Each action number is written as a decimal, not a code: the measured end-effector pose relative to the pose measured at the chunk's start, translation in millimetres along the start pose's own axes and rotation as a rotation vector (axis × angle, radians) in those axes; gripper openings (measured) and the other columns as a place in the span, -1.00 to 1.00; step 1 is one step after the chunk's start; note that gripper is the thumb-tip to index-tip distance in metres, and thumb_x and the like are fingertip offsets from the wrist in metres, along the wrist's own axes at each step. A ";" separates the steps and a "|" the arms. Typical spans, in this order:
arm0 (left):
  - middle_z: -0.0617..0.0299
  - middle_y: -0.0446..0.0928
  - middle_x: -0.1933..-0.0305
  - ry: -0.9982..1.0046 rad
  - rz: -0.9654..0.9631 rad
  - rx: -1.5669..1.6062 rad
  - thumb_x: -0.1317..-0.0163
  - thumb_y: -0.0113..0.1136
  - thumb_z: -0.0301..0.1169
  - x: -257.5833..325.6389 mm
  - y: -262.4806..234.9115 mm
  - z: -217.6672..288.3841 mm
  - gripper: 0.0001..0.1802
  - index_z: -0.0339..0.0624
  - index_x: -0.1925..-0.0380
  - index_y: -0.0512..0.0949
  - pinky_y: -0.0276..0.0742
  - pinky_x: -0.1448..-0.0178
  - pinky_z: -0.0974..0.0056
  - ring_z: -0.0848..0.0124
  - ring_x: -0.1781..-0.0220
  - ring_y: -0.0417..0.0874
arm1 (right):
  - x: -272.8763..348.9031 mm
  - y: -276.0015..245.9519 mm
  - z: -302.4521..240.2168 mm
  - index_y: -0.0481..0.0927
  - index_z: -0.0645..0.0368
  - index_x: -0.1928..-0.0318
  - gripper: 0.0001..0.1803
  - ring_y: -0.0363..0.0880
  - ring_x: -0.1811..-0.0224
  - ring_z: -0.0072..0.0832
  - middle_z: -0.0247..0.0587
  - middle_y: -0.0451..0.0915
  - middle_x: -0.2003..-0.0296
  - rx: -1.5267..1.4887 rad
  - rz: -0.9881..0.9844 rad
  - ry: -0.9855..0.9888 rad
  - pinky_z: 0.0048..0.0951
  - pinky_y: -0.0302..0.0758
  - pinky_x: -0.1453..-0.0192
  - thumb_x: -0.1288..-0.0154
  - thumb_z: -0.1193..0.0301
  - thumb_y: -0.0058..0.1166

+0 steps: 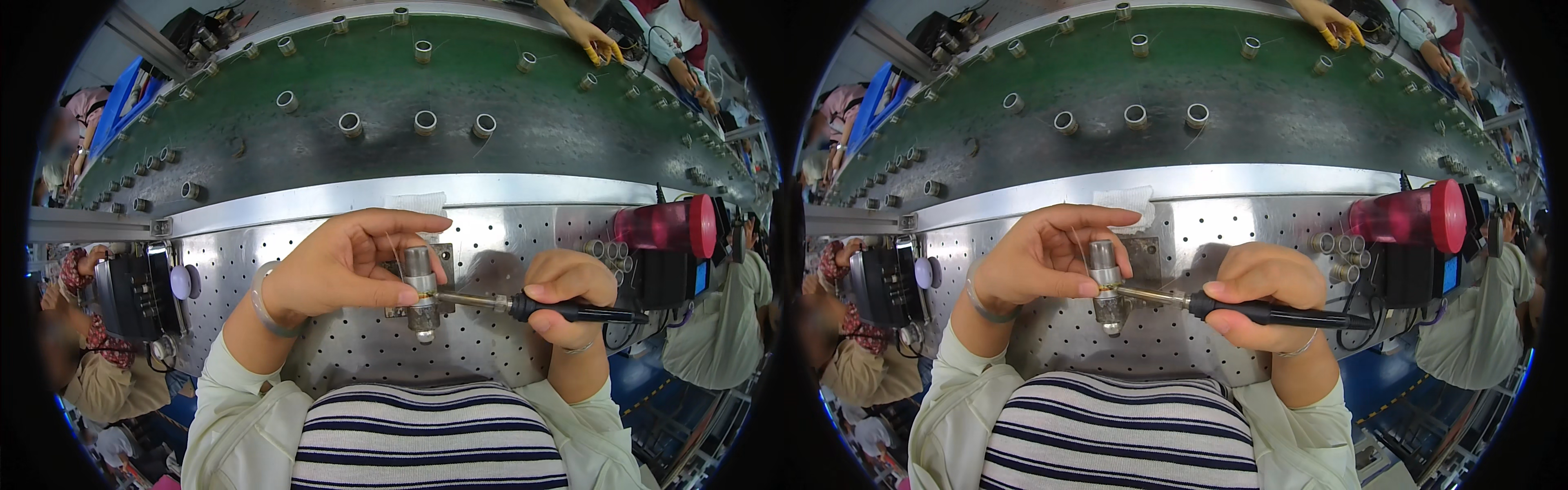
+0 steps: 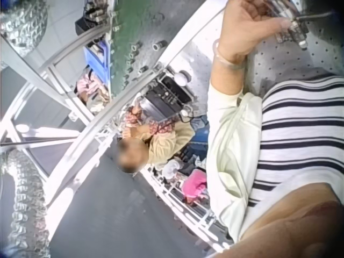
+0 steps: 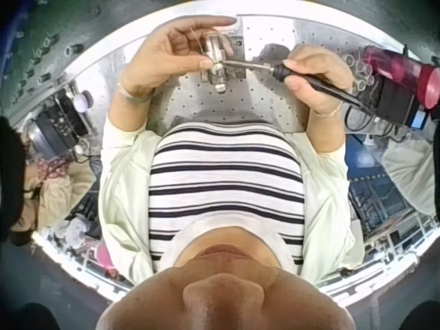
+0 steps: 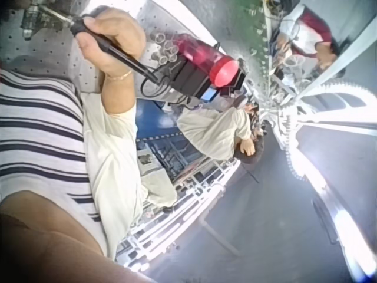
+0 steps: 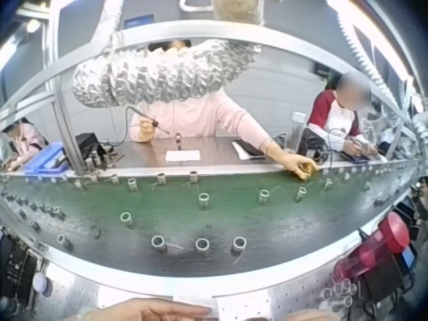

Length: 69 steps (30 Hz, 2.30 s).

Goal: The person uses a soldering iron to apply heat to small cylindrical metal components held in a fixture. They repeatedly pick up components from a green conveyor belt, solder them, and place them back on the belt. The task is performed at a workstation with other workers visible in the background.

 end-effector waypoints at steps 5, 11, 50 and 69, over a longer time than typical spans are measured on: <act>-0.10 0.55 0.06 0.001 -0.053 0.041 0.03 0.37 -0.61 -2.5 -9.3 -6.3 -0.16 -0.45 -0.30 0.22 0.57 0.06 0.44 0.41 0.10 0.59 | 6.0 -9.0 2.9 0.60 0.37 0.35 -0.79 0.50 0.56 -0.43 -0.12 0.57 0.51 -0.113 0.131 0.004 -0.50 0.42 0.45 0.04 0.58 0.34; -0.05 0.56 0.10 -0.037 -0.050 0.138 0.01 0.36 -0.61 -4.7 -9.8 -9.3 -0.15 -0.45 -0.32 0.19 0.55 0.01 0.43 0.43 0.12 0.59 | 5.8 -5.5 6.2 0.60 0.37 0.34 -0.76 0.54 0.54 -0.41 -0.07 0.60 0.48 -0.123 0.093 0.041 -0.51 0.43 0.44 0.07 0.60 0.35; -0.06 0.57 0.11 -0.041 -0.042 0.052 -0.03 0.27 -0.66 -5.5 -4.4 -8.4 -0.20 -0.45 -0.32 0.18 0.52 -0.07 0.40 0.32 0.01 0.61 | 6.4 -9.4 7.3 0.61 0.38 0.33 -0.73 0.56 0.53 -0.40 -0.07 0.61 0.48 -0.077 0.040 0.053 -0.51 0.44 0.44 0.14 0.65 0.36; 0.03 0.60 0.15 -0.048 0.025 0.012 -0.01 0.37 -0.61 -6.7 1.0 -8.9 -0.18 -0.38 -0.31 0.24 0.52 0.03 0.44 0.41 0.09 0.62 | 3.2 -7.9 2.7 0.60 0.38 0.36 -0.75 0.55 0.56 -0.39 -0.06 0.60 0.52 -0.043 0.021 0.035 -0.51 0.43 0.47 0.13 0.65 0.36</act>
Point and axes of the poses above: each hand's wrist, its own x-axis away from the middle knuckle, its own y-axis out of the palm, z = x × y, the point moved 3 cm from there along -x, towards the middle knuckle
